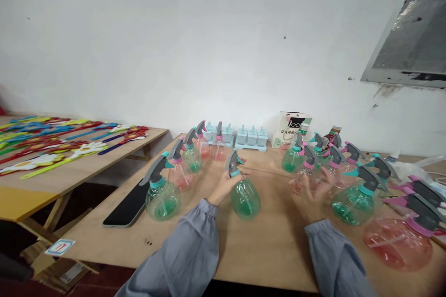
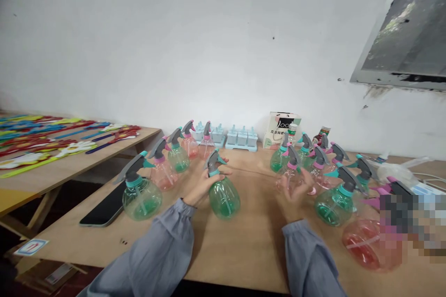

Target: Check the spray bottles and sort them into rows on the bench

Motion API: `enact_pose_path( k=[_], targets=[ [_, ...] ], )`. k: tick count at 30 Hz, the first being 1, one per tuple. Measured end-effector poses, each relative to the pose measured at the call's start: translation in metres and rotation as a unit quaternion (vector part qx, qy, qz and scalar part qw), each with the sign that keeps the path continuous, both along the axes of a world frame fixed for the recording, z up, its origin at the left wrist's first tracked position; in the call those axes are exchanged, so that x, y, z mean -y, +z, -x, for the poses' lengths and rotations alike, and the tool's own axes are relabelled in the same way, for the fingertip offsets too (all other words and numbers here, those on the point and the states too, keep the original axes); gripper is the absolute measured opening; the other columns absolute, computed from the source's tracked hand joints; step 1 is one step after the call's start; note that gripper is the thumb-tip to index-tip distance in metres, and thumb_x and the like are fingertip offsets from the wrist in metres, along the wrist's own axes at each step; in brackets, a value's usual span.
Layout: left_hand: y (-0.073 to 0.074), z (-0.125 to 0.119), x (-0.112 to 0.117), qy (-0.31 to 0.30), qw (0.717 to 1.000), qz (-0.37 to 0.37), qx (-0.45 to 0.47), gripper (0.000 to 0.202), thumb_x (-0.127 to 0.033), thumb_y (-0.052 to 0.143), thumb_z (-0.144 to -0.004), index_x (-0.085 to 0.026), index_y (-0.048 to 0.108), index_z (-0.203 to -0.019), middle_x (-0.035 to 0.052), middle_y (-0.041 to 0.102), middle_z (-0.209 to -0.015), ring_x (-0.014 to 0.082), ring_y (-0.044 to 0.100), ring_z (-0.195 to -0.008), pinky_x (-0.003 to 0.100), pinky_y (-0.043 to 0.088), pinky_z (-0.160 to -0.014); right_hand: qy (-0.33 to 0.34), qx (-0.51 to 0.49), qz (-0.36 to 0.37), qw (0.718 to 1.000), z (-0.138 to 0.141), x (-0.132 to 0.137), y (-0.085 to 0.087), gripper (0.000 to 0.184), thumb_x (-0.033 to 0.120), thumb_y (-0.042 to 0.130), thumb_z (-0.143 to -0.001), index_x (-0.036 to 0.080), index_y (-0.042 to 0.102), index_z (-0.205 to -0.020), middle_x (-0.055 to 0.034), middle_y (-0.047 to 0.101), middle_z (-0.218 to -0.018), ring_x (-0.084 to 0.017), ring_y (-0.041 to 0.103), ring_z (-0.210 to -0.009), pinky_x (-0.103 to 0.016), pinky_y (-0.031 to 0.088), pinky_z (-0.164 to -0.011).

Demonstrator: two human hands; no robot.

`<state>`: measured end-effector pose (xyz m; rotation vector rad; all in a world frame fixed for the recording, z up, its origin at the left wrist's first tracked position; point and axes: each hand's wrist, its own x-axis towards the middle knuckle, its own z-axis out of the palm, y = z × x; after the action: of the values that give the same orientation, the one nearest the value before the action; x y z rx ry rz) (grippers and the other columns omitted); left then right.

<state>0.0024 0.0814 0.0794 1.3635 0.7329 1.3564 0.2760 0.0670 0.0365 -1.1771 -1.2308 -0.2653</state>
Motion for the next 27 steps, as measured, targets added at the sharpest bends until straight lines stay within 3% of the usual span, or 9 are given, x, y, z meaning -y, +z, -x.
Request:
enact_pose_path(
  k=[2, 3, 6, 9, 14, 19, 23, 27],
  targets=[
    [0.008, 0.009, 0.005, -0.022, 0.999, 0.019, 0.039, 0.055, -0.04, 0.076, -0.069, -0.022, 0.059, -0.118, 0.012, 0.061, -0.134, 0.0243, 0.073, -0.092, 0.033, 0.055, -0.074, -0.087, -0.009, -0.021, 0.996, -0.02, -0.007, 0.001, 0.07, 0.049, 0.059, -0.091, 0.019, 0.032, -0.148, -0.0213, 0.038, -0.148, -0.038, 0.037, -0.139, -0.06, 0.027, -0.116],
    [0.01, 0.012, 0.007, -0.028, 0.998, 0.021, 0.051, 0.055, -0.041, 0.076, -0.07, -0.022, 0.059, -0.119, 0.0124, 0.063, -0.132, 0.0241, 0.073, -0.092, 0.033, 0.054, -0.073, -0.1, -0.009, -0.012, 0.995, -0.027, -0.012, -0.001, 0.072, 0.053, 0.06, -0.089, 0.018, 0.034, -0.147, -0.0215, 0.04, -0.146, -0.038, 0.037, -0.138, -0.061, 0.027, -0.116],
    [0.011, 0.015, 0.009, -0.013, 0.998, 0.023, 0.054, 0.045, -0.044, 0.076, -0.067, -0.02, 0.064, -0.103, 0.0092, 0.073, -0.106, 0.0216, 0.07, -0.087, 0.032, 0.053, -0.072, -0.07, -0.019, 0.052, 0.996, -0.039, -0.032, -0.014, 0.086, 0.067, 0.059, -0.083, 0.013, 0.033, -0.144, -0.0232, 0.043, -0.142, -0.039, 0.04, -0.135, -0.063, 0.031, -0.112],
    [0.008, 0.015, 0.011, 0.017, 0.999, 0.028, 0.038, 0.031, -0.044, 0.074, -0.065, -0.02, 0.063, -0.08, 0.005, 0.071, -0.083, 0.0192, 0.066, -0.077, 0.03, 0.05, -0.066, -0.052, -0.025, 0.078, 0.995, -0.042, -0.047, -0.026, 0.097, 0.076, 0.058, -0.077, 0.006, 0.035, -0.141, -0.0271, 0.043, -0.14, -0.04, 0.041, -0.134, -0.061, 0.032, -0.112],
    [0.012, 0.015, 0.017, -0.042, 0.999, -0.007, 0.017, 0.035, -0.043, 0.073, -0.067, -0.02, 0.069, -0.092, 0.0075, 0.074, -0.092, 0.0244, 0.068, -0.093, 0.035, 0.051, -0.079, -0.022, -0.035, 0.082, 0.996, -0.043, -0.052, -0.034, 0.096, 0.073, 0.062, -0.076, 0.007, 0.035, -0.141, -0.0269, 0.043, -0.141, -0.038, 0.042, -0.134, -0.058, 0.032, -0.113],
    [0.012, 0.016, 0.016, -0.011, 1.0, 0.015, 0.025, 0.027, -0.043, 0.07, -0.067, -0.02, 0.066, -0.08, 0.0059, 0.072, -0.084, 0.0224, 0.067, -0.084, 0.034, 0.051, -0.074, -0.006, -0.029, 0.08, 0.996, -0.039, -0.051, -0.034, 0.087, 0.07, 0.066, -0.074, 0.011, 0.043, -0.134, -0.0218, 0.051, -0.131, -0.036, 0.049, -0.123, -0.058, 0.038, -0.107],
    [0.012, 0.016, 0.015, -0.041, 0.999, -0.008, 0.031, 0.031, -0.04, 0.072, -0.067, -0.021, 0.068, -0.092, 0.0066, 0.073, -0.094, 0.024, 0.067, -0.097, 0.035, 0.05, -0.083, 0.023, -0.01, 0.074, 0.997, -0.024, -0.047, -0.035, 0.086, 0.071, 0.066, -0.073, 0.011, 0.046, -0.131, -0.0206, 0.053, -0.125, -0.035, 0.052, -0.118, -0.057, 0.041, -0.104],
    [0.011, 0.016, 0.015, 0.003, 1.0, -0.001, 0.021, 0.025, -0.042, 0.07, -0.068, -0.021, 0.065, -0.081, 0.0043, 0.071, -0.084, 0.022, 0.067, -0.087, 0.034, 0.05, -0.078, 0.062, -0.011, 0.092, 0.994, -0.006, -0.045, -0.04, 0.083, 0.07, 0.066, -0.074, 0.013, 0.046, -0.131, -0.0194, 0.054, -0.125, -0.034, 0.053, -0.117, -0.056, 0.042, -0.104]
  ],
)
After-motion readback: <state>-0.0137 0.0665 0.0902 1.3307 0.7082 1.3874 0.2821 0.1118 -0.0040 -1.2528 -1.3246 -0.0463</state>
